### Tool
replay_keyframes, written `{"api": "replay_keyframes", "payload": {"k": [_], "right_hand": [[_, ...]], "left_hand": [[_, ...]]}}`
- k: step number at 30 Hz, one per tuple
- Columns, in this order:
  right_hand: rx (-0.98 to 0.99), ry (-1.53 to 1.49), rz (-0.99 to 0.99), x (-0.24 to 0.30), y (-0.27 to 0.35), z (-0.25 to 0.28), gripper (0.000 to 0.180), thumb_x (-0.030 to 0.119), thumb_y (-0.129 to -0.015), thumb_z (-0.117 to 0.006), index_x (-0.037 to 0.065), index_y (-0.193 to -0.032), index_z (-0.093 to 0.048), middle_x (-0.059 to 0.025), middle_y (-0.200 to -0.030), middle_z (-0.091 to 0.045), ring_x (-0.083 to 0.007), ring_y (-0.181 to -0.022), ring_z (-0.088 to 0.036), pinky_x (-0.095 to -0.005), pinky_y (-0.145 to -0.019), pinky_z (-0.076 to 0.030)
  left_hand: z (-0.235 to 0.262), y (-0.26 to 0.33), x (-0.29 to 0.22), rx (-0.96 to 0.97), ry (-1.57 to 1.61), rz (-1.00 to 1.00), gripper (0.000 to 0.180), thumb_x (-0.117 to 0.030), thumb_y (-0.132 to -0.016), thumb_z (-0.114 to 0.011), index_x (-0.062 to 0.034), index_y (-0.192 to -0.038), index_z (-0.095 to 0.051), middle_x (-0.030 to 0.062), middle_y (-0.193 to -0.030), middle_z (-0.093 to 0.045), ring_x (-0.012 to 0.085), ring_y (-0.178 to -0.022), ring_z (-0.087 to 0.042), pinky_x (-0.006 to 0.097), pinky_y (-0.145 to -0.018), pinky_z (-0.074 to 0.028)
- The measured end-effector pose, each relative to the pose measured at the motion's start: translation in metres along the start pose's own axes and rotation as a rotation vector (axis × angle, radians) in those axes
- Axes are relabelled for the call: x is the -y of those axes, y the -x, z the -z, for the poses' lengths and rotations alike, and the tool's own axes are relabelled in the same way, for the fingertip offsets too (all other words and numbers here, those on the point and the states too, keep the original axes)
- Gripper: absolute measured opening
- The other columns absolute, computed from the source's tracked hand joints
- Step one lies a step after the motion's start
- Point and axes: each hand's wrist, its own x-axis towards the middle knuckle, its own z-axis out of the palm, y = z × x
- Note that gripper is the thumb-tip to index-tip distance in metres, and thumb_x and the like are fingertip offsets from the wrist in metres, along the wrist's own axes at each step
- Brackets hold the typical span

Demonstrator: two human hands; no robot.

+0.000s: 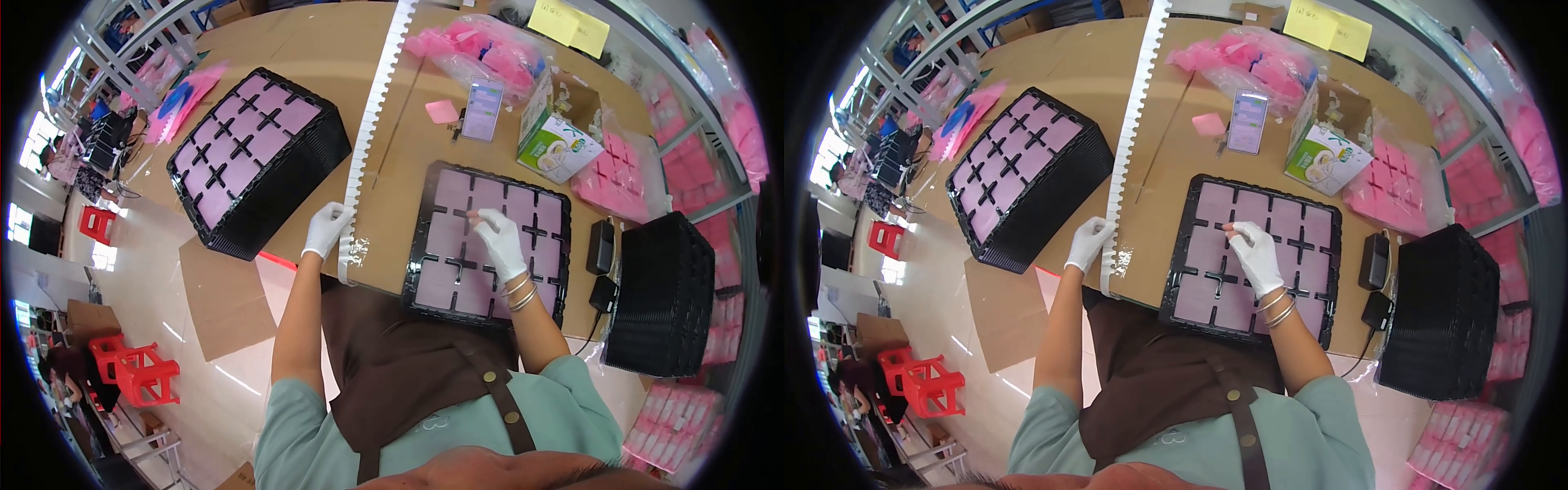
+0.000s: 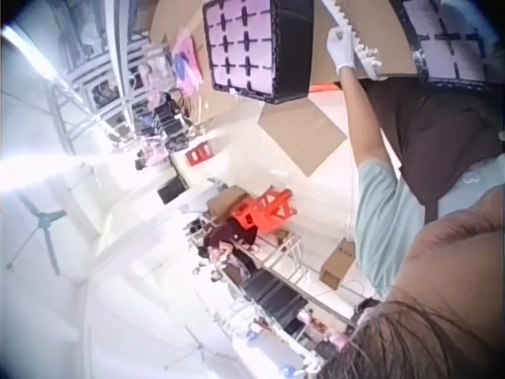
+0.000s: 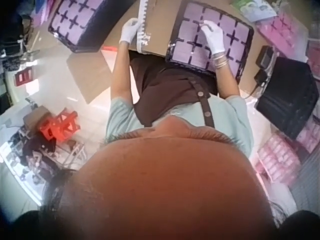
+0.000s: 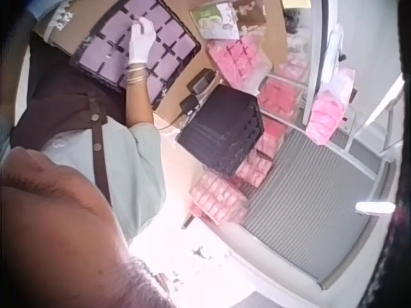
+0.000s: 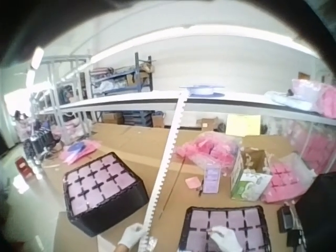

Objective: The person assembles plastic component trays by hand, inserting foam dividers into the trays and applying adhesive strips to them.

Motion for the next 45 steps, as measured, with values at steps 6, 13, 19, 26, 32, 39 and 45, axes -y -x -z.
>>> {"api": "replay_keyframes", "payload": {"k": [6,13,19,26,32,39,45], "right_hand": [[-0.558,0.468,0.048,-0.034,0.012,0.108,0.028,0.014,-0.087,-0.056,-0.003,-0.109,-0.06,-0.0186,-0.1,-0.065,-0.0283,-0.092,-0.064,-0.0337,-0.082,-0.05],[-0.584,0.581,-0.285,-0.082,0.103,0.152,0.055,0.039,-0.092,-0.052,-0.01,-0.118,-0.052,-0.0286,-0.105,-0.062,-0.0373,-0.1,-0.061,-0.0374,-0.087,-0.046],[-0.661,-0.154,-0.445,-0.094,0.104,0.165,0.039,0.036,-0.094,-0.05,0.0,-0.109,-0.057,-0.0075,-0.089,-0.064,-0.0101,-0.069,-0.056,-0.0231,-0.061,-0.044],[-0.725,0.033,-0.084,-0.078,0.114,0.202,0.036,0.021,-0.097,-0.047,-0.002,-0.123,-0.052,-0.007,-0.098,-0.062,-0.0079,-0.076,-0.054,-0.0218,-0.07,-0.044],[-0.591,0.226,0.067,-0.019,0.123,0.157,0.03,0.015,-0.094,-0.05,-0.004,-0.117,-0.054,-0.0102,-0.1,-0.065,-0.0151,-0.093,-0.06,-0.0276,-0.087,-0.045],[-0.324,0.234,0.073,-0.001,0.119,0.09,0.025,0.017,-0.09,-0.058,-0.002,-0.106,-0.063,-0.0119,-0.095,-0.067,-0.0183,-0.089,-0.064,-0.0297,-0.082,-0.048],[-0.206,0.294,0.077,0.01,0.127,0.078,0.023,0.015,-0.089,-0.06,-0.001,-0.105,-0.063,-0.0147,-0.096,-0.067,-0.0205,-0.088,-0.065,-0.0297,-0.08,-0.05]], "left_hand": [[-0.058,0.072,-0.039,-0.256,-0.398,-0.306,0.031,-0.031,-0.086,-0.06,-0.0045,-0.101,-0.059,0.017,-0.086,-0.059,0.0365,-0.079,-0.06,0.044,-0.071,-0.048],[-0.123,0.142,-0.054,0.025,-0.709,-0.148,0.039,-0.036,-0.086,-0.058,-0.004,-0.107,-0.051,0.0181,-0.099,-0.054,0.0367,-0.087,-0.061,0.047,-0.072,-0.05],[-0.119,0.137,-0.039,0.027,-0.183,-0.173,0.037,-0.022,-0.084,-0.062,0.0005,-0.11,-0.049,0.0174,-0.099,-0.057,0.0287,-0.089,-0.061,0.037,-0.078,-0.049],[-0.088,0.187,-0.087,-0.009,0.357,-0.306,0.041,-0.007,-0.085,-0.063,0.003,-0.118,-0.041,0.0092,-0.1,-0.054,0.0174,-0.094,-0.053,0.031,-0.087,-0.044],[0.047,0.194,-0.096,-0.525,0.349,-0.305,0.04,-0.015,-0.088,-0.06,0.0062,-0.12,-0.048,0.0129,-0.118,-0.052,0.0185,-0.109,-0.05,0.033,-0.094,-0.041],[0.213,0.106,-0.05,-0.787,0.471,-0.284,0.036,-0.012,-0.092,-0.055,0.0058,-0.122,-0.049,0.0103,-0.112,-0.057,0.0149,-0.097,-0.056,0.029,-0.086,-0.046],[0.288,0.038,0.012,-0.691,0.148,0.026,0.022,-0.016,-0.078,-0.065,-0.0015,-0.094,-0.061,0.0017,-0.08,-0.059,0.0115,-0.068,-0.053,0.028,-0.058,-0.042]]}}
